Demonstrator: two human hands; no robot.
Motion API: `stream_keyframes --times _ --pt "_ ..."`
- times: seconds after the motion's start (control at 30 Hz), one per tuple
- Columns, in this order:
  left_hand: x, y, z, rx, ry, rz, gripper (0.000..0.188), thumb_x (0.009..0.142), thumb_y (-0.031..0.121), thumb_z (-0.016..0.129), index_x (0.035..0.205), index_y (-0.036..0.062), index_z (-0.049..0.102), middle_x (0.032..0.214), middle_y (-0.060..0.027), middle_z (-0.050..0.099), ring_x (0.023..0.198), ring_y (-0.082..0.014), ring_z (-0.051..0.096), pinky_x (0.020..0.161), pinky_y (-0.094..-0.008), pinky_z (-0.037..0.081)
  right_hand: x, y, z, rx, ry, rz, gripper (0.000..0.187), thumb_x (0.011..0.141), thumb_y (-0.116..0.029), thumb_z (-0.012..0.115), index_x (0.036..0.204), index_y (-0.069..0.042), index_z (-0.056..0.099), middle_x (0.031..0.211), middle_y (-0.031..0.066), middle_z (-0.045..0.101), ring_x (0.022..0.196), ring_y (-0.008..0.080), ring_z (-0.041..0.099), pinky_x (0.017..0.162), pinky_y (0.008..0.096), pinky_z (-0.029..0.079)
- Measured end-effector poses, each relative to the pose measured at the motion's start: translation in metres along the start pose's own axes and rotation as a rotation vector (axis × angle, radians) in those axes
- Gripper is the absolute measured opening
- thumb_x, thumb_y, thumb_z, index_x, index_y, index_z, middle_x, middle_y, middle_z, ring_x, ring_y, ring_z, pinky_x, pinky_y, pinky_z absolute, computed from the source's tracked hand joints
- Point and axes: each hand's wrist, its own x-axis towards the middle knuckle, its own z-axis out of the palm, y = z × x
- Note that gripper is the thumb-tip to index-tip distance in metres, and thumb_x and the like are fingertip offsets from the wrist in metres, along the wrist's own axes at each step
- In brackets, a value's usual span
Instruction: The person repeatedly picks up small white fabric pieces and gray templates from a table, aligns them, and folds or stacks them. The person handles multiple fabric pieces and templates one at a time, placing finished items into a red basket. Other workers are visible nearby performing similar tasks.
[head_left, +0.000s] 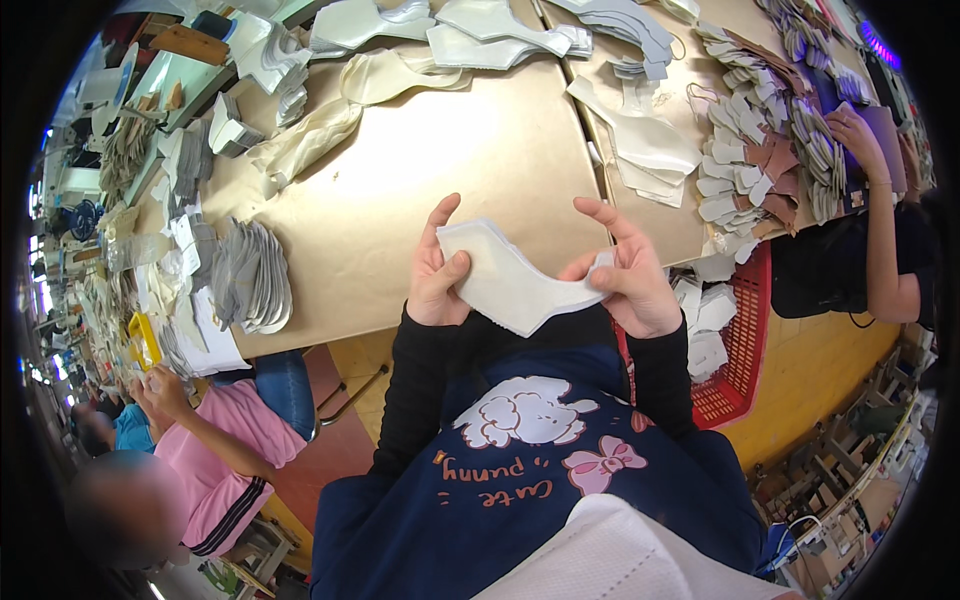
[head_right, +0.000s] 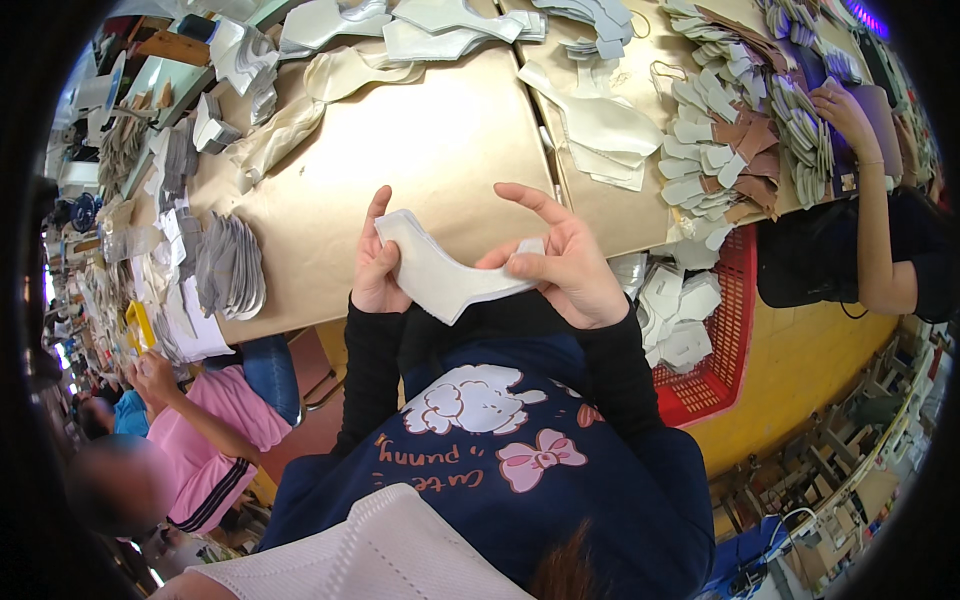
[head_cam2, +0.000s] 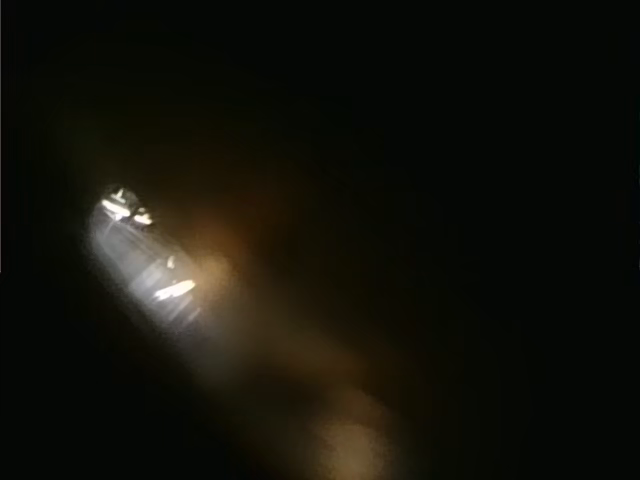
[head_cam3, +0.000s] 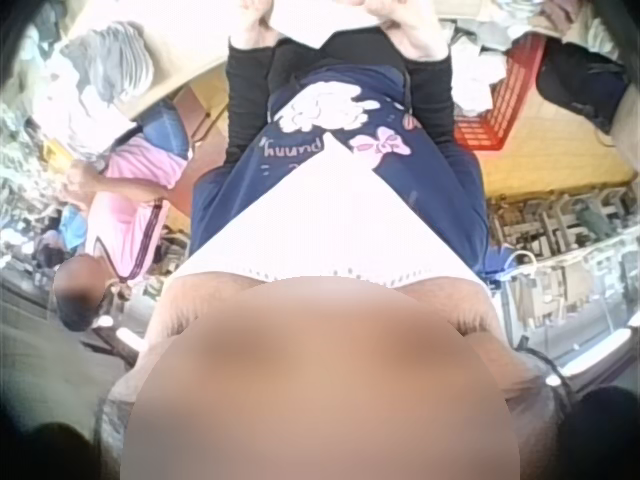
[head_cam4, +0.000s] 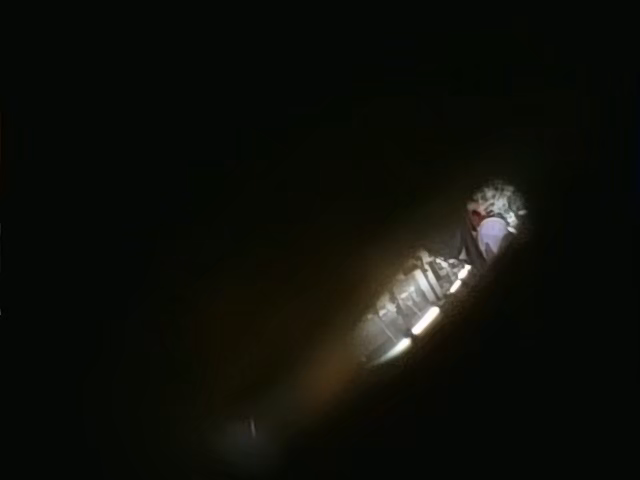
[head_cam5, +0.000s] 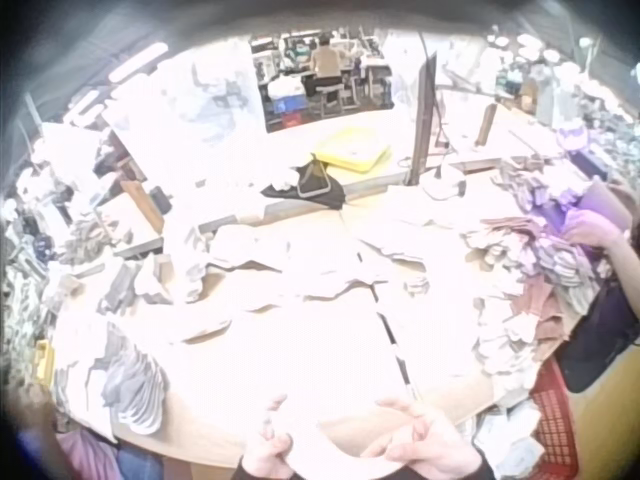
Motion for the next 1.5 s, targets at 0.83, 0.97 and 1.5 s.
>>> stream_keyframes --times 0.83,0.97,1.5 --pt "0.011 -0.008 0.009 0.077 0.039 -0.176 0.061 0.092 0.001 0.066 0.146 0.0068 0.037 0.111 -0.0147 0.069 0.098 -0.0189 0.069 0.085 -0.0330 0.057 0.013 -0.025 -0.020 -0.518 -0.538 0.339 0.022 0.097 -0.016 0.067 0.105 0.003 0.071 0.083 0.0024 0.072 0.074 0.0056 0.061 0.067 0.0221 0.045" --pt "0.011 -0.013 0.011 0.093 0.153 -0.174 0.060 0.093 0.002 0.066 0.145 0.0067 0.037 0.112 -0.0144 0.068 0.098 -0.0188 0.069 0.084 -0.0328 0.057 0.009 -0.023 -0.015 -0.596 -0.469 0.326 0.020 0.098 -0.015 0.064 0.103 0.004 0.071 0.074 0.0008 0.067 0.068 0.0049 0.058 0.063 0.0209 0.044" --pt "0.003 0.013 0.037 0.481 0.164 0.015 0.074 0.089 0.002 0.072 0.151 0.0042 0.031 0.102 -0.0178 0.071 0.093 -0.0211 0.071 0.081 -0.0329 0.057 0.014 -0.013 -0.016 -1.332 -0.254 -0.566 0.075 0.091 -0.049 0.065 0.145 -0.001 0.047 0.116 0.0152 0.069 0.107 0.0281 0.066 0.094 0.0381 0.048"
